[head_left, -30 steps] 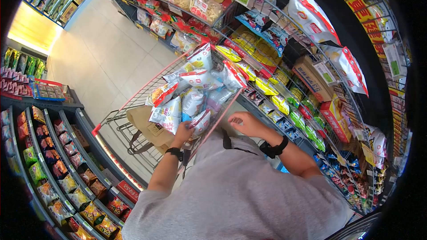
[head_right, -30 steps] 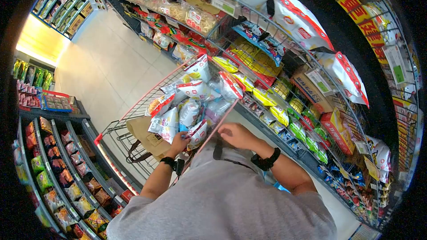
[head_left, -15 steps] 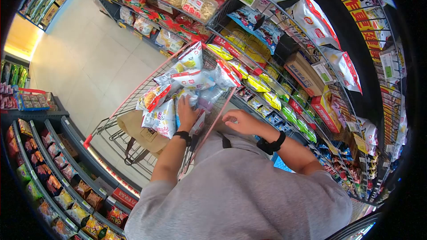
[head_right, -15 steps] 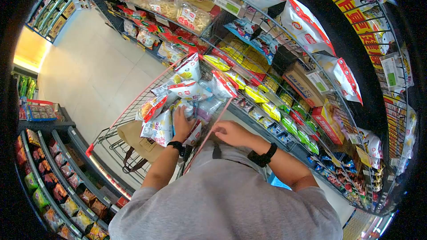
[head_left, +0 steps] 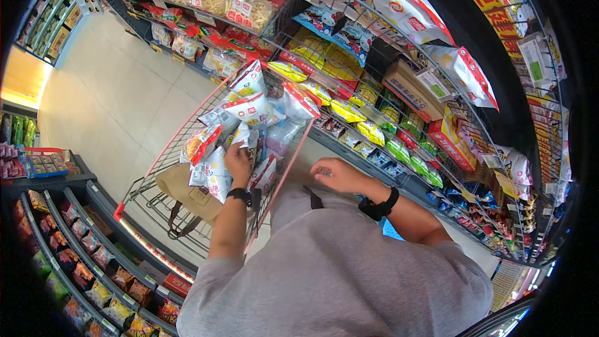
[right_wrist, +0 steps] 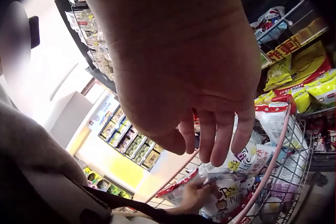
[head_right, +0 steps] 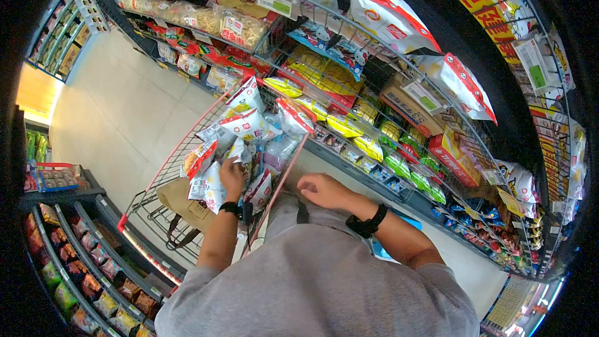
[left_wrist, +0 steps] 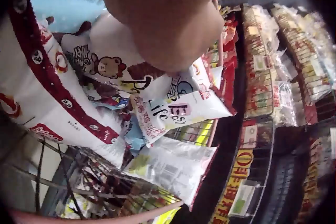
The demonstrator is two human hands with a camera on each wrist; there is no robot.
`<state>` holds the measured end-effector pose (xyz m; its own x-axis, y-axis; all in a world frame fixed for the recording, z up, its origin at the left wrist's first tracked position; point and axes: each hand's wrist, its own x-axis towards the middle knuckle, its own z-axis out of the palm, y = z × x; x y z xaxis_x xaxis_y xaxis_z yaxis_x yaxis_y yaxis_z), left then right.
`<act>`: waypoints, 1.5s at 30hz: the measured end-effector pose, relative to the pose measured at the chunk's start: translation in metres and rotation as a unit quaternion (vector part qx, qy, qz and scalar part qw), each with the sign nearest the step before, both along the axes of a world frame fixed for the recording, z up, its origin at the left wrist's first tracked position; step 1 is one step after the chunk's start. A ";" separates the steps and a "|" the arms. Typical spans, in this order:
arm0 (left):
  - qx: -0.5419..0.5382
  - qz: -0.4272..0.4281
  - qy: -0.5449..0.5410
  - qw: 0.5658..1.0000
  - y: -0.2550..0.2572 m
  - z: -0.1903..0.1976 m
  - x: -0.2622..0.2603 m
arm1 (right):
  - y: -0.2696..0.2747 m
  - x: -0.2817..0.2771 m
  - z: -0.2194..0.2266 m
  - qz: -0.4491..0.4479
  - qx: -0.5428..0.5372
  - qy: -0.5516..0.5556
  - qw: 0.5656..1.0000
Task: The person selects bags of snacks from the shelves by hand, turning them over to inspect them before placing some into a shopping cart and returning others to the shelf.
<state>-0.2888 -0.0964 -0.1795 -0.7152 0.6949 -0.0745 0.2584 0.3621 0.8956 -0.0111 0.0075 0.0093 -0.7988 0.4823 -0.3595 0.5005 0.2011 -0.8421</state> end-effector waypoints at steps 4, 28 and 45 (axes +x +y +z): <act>0.134 0.011 0.001 0.991 -0.013 0.028 -0.005 | 0.005 0.024 -0.006 0.007 -0.003 0.030 1.000; 0.249 -0.371 -0.225 0.866 0.081 0.268 0.338 | 0.017 0.262 -0.029 -0.255 -0.574 0.421 0.654; 0.212 -0.462 -0.178 0.843 0.084 0.276 0.385 | 0.020 0.298 0.007 -0.261 -0.546 0.426 0.673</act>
<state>0.0962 -0.0125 0.0961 0.1603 0.9611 0.2249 -0.0584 -0.2182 0.9742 0.2873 0.0280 0.0165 -0.7643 0.5962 -0.2458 -0.4938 -0.7862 -0.3715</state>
